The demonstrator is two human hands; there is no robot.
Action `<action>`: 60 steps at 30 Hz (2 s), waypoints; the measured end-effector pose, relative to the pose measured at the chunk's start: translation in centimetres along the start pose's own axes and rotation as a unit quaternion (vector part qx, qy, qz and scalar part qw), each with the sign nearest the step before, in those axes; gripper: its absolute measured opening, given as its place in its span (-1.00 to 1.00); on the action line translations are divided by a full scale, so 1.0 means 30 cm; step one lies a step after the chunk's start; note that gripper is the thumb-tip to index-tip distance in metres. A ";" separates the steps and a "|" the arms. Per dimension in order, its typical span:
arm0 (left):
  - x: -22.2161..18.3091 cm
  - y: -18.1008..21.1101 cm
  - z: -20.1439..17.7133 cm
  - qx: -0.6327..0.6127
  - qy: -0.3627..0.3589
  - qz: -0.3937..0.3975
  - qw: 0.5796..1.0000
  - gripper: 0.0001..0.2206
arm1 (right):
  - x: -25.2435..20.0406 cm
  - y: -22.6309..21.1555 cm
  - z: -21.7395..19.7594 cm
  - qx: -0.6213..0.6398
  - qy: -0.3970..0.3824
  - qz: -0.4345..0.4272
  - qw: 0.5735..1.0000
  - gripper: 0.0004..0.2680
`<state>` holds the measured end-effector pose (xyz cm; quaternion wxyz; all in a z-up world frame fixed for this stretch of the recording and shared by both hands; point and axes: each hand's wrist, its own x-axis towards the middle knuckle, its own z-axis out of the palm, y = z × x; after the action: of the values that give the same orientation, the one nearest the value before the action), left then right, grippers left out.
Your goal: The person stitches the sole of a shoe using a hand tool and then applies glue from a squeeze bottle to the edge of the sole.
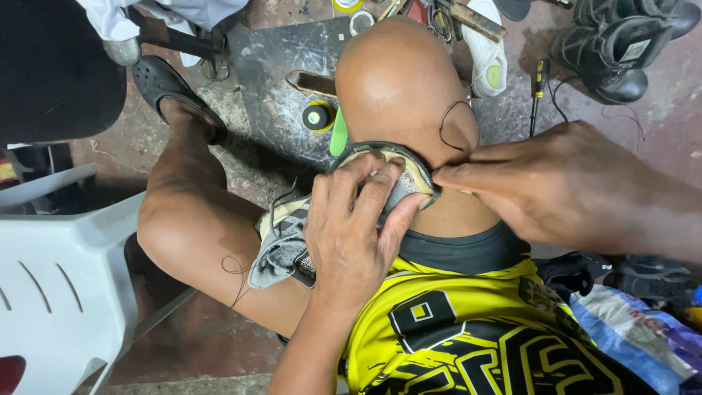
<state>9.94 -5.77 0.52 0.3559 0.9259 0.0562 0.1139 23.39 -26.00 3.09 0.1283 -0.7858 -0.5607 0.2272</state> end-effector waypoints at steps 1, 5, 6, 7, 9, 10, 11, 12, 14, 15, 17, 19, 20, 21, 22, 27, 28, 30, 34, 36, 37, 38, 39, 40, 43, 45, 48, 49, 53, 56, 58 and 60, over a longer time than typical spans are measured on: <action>0.002 0.002 0.001 0.005 -0.001 0.000 1.000 -0.59 | 0.001 -0.020 -0.003 -0.013 -0.028 0.026 0.999 -0.62; -0.042 0.014 -0.011 0.007 0.025 0.003 1.000 -0.60 | 0.002 -0.060 -0.034 -0.019 -0.020 0.048 0.998 -0.58; -0.075 0.018 -0.025 0.005 0.039 0.002 0.999 -0.60 | 0.005 -0.058 -0.040 -0.007 0.012 0.030 0.999 -0.62; -0.114 0.017 -0.048 0.028 0.090 -0.017 0.995 -0.63 | 0.010 -0.049 -0.045 -0.002 0.008 0.029 1.000 -0.64; -0.200 0.005 -0.113 0.059 0.178 -0.098 0.977 -0.71 | 0.009 -0.037 -0.048 0.016 -0.004 0.041 0.999 -0.69; -0.233 -0.014 -0.133 0.069 0.223 -0.158 0.959 -0.74 | 0.003 -0.037 -0.046 0.014 -0.001 0.048 0.999 -0.70; -0.257 -0.043 -0.156 0.084 0.159 -0.228 0.957 -0.72 | -0.004 -0.039 -0.044 0.011 0.001 0.056 0.998 -0.72; -0.276 -0.070 -0.176 0.099 0.099 -0.298 0.944 -0.69 | -0.002 -0.033 -0.045 0.002 0.002 0.059 0.998 -0.73; -0.315 -0.094 -0.175 0.093 -0.019 -0.373 0.923 -0.62 | -0.003 -0.028 -0.043 -0.013 0.001 0.063 0.998 -0.74; -0.329 -0.110 -0.161 0.073 -0.074 -0.379 0.919 -0.57 | -0.007 -0.029 -0.040 -0.019 -0.001 0.065 0.998 -0.75; -0.338 -0.166 -0.125 -0.086 -0.091 -0.336 0.933 -0.50 | 0.002 -0.019 -0.034 -0.016 0.027 0.064 0.997 -0.74; -0.351 -0.235 -0.077 -0.358 -0.041 -0.217 0.907 -0.43 | -0.009 -0.018 -0.020 -0.002 0.042 0.057 0.997 -0.75; -0.343 -0.289 -0.028 -0.517 -0.038 -0.247 0.818 -0.36 | -0.003 -0.009 -0.012 0.004 0.046 0.044 0.998 -0.77; -0.332 -0.347 0.024 -0.658 -0.036 -0.271 0.702 -0.28 | -0.003 -0.006 -0.011 0.010 0.050 0.031 0.998 -0.79; -0.322 -0.407 0.061 -0.734 -0.042 -0.263 0.625 -0.30 | -0.001 -0.004 -0.014 0.008 0.047 0.038 0.998 -0.78; -0.342 -0.559 0.117 -0.793 -0.089 -0.280 0.533 -0.26 | -0.002 -0.026 -0.012 -0.023 0.097 0.014 0.995 -0.81; -0.364 -0.540 0.078 -0.769 -0.098 -0.284 0.564 -0.22 | -0.004 -0.031 -0.012 -0.041 0.080 0.028 0.996 -0.80; -0.342 -0.481 0.033 -0.734 -0.107 -0.279 0.610 -0.19 | -0.026 -0.059 -0.010 -0.073 0.041 0.065 0.994 -0.77; -0.287 -0.302 -0.098 -0.588 -0.152 -0.332 0.721 -0.19 | -0.039 -0.065 -0.013 -0.054 0.031 0.083 0.995 -0.76; -0.242 -0.269 -0.114 -0.531 -0.165 -0.365 0.747 -0.19 | -0.007 -0.062 -0.006 -0.026 0.047 0.080 0.995 -0.79; -0.209 -0.278 -0.103 -0.545 -0.163 -0.362 0.738 -0.21 | -0.001 -0.061 -0.007 -0.027 0.050 0.077 0.995 -0.79; -0.195 -0.283 -0.093 -0.558 -0.159 -0.364 0.729 -0.23 | 0.001 -0.060 -0.005 -0.024 0.052 0.071 0.996 -0.79; -0.190 -0.280 -0.069 -0.588 -0.146 -0.383 0.698 -0.26 | 0.001 -0.063 -0.004 -0.021 0.054 0.066 0.996 -0.79; -0.169 -0.285 -0.032 -0.616 -0.132 -0.393 0.669 -0.30 | 0.010 -0.066 -0.006 -0.020 0.053 0.069 0.996 -0.79; -0.143 -0.317 0.004 -0.666 -0.127 -0.376 0.632 -0.38 | 0.029 -0.073 -0.022 -0.028 0.055 0.080 0.995 -0.80; -0.162 -0.324 0.018 -0.681 -0.135 -0.370 0.617 -0.39 | 0.026 -0.082 -0.029 -0.035 0.046 0.087 0.995 -0.80; -0.167 -0.330 0.035 -0.692 -0.148 -0.362 0.607 -0.36 | 0.023 -0.094 -0.035 -0.047 0.043 0.095 0.993 -0.82; -0.167 -0.329 0.036 -0.695 -0.151 -0.354 0.607 -0.35 | 0.028 -0.091 -0.037 -0.050 0.043 0.095 0.993 -0.81; -0.165 -0.309 0.027 -0.706 -0.156 -0.306 0.619 -0.31 | 0.017 -0.103 -0.031 -0.047 0.044 0.101 0.993 -0.82; -0.149 -0.298 0.029 -0.713 -0.159 -0.292 0.617 -0.28 | 0.029 -0.103 -0.036 -0.061 0.025 0.115 0.991 -0.86; -0.148 -0.294 0.030 -0.716 -0.158 -0.295 0.613 -0.28 | 0.034 -0.108 -0.035 -0.058 0.007 0.130 0.990 -0.89; -0.146 -0.290 0.029 -0.714 -0.159 -0.299 0.613 -0.28 | 0.045 -0.102 -0.034 -0.047 0.000 0.133 0.990 -0.90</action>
<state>5.71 -0.70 -6.70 0.9223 0.3143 0.1731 -0.1436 21.75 -23.65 5.08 0.0596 -0.8586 -0.4615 0.2152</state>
